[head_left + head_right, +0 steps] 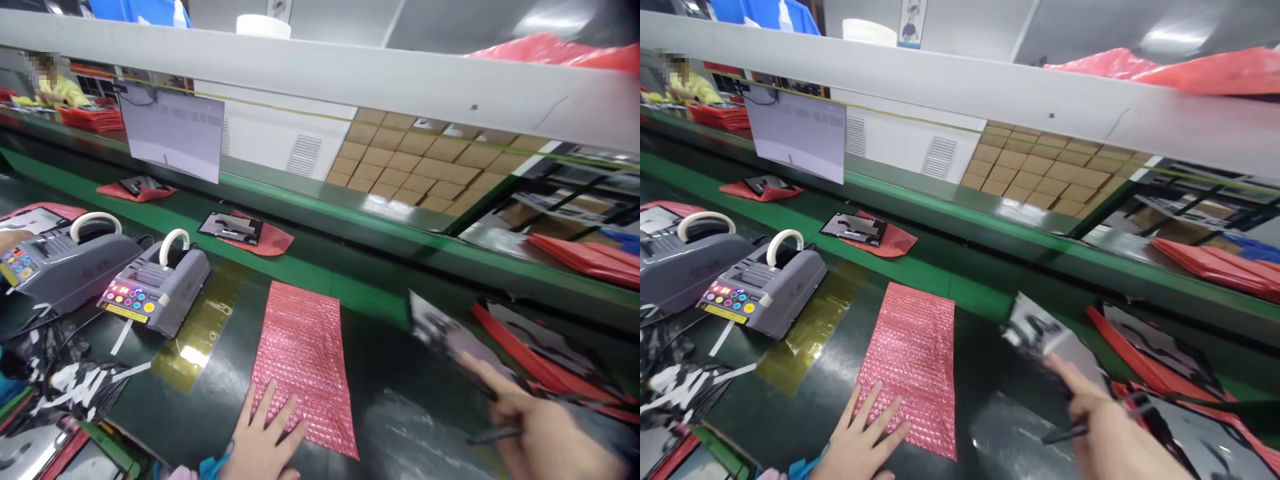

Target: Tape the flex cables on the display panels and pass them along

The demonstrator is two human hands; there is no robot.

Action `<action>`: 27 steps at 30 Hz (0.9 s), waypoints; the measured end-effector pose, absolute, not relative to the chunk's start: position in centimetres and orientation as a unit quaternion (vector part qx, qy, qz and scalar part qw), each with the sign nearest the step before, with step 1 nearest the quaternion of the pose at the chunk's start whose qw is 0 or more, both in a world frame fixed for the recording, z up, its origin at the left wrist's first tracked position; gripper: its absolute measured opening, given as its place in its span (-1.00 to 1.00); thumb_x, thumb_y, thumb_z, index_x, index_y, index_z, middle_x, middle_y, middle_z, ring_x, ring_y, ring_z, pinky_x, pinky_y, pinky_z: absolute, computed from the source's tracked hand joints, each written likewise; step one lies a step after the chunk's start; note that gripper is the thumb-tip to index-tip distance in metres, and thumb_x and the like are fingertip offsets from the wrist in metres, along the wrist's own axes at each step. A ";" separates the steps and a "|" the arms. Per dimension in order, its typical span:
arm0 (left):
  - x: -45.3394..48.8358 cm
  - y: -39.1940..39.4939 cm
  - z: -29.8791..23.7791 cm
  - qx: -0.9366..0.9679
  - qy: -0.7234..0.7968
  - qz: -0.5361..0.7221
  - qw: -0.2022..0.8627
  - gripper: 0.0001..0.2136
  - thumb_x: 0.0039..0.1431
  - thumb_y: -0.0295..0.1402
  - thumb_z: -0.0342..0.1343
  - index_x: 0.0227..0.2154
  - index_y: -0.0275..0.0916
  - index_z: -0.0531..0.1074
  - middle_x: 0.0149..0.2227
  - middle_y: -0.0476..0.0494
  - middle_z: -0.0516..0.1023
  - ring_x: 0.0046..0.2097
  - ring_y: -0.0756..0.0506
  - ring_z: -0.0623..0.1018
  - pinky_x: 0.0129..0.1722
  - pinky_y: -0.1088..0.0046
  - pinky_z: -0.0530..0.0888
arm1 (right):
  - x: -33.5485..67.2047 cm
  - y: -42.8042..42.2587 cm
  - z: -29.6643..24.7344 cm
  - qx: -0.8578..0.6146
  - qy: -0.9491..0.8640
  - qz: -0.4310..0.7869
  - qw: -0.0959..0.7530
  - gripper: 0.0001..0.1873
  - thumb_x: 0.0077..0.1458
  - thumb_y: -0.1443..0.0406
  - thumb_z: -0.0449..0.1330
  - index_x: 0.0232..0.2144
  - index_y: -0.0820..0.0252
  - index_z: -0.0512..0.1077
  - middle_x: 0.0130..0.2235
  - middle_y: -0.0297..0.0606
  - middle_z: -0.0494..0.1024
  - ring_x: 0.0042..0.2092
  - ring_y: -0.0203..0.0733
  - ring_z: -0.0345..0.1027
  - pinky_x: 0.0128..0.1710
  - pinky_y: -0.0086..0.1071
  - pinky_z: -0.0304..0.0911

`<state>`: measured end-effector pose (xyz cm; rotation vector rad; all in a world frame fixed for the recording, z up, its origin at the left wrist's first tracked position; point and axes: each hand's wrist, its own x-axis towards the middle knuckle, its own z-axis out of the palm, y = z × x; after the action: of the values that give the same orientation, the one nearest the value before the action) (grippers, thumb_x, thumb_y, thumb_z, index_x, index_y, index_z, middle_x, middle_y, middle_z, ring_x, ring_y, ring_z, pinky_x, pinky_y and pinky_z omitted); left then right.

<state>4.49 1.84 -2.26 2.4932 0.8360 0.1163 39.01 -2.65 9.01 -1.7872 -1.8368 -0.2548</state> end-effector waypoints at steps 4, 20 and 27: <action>3.5 1.1 -3.0 0.896 0.342 0.150 0.242 -0.16 0.16 -0.50 0.24 0.43 -0.10 -0.06 0.45 -0.33 -0.06 0.42 -0.53 -0.04 0.27 -0.30 0.22 | 32.7 0.4 7.0 -0.553 -0.785 -0.095 0.264 -0.65 0.33 0.33 -0.03 -0.03 0.05 0.52 0.17 -0.27 0.56 0.25 -0.07 0.36 0.22 -0.16 0.33; 1.0 4.2 1.7 0.858 0.401 0.226 0.229 -0.37 0.32 -0.57 -0.05 0.40 -0.12 0.00 0.46 -0.28 -0.03 0.45 -0.40 -0.05 0.25 -0.19 0.30 | 36.4 -3.7 -3.4 -0.766 -0.593 0.000 0.249 -0.57 0.19 -0.18 0.00 -0.37 0.00 0.17 0.21 0.16 0.47 0.30 0.50 0.18 0.04 0.56 0.16; 2.9 4.8 1.8 0.884 0.376 0.174 0.214 -0.28 0.32 -0.56 -0.02 0.45 -0.07 -0.16 0.47 -0.28 -0.05 0.44 -0.47 -0.11 0.23 -0.36 0.19 | 33.5 0.2 -4.4 -0.737 -0.601 0.081 0.299 -0.60 0.20 -0.12 0.07 -0.37 0.04 0.26 0.27 0.13 0.40 0.34 0.40 0.12 0.21 0.55 -0.19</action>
<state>2.88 4.83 1.75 2.4535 1.0445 0.4833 33.49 0.24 -4.39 -1.9568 -1.5957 0.2163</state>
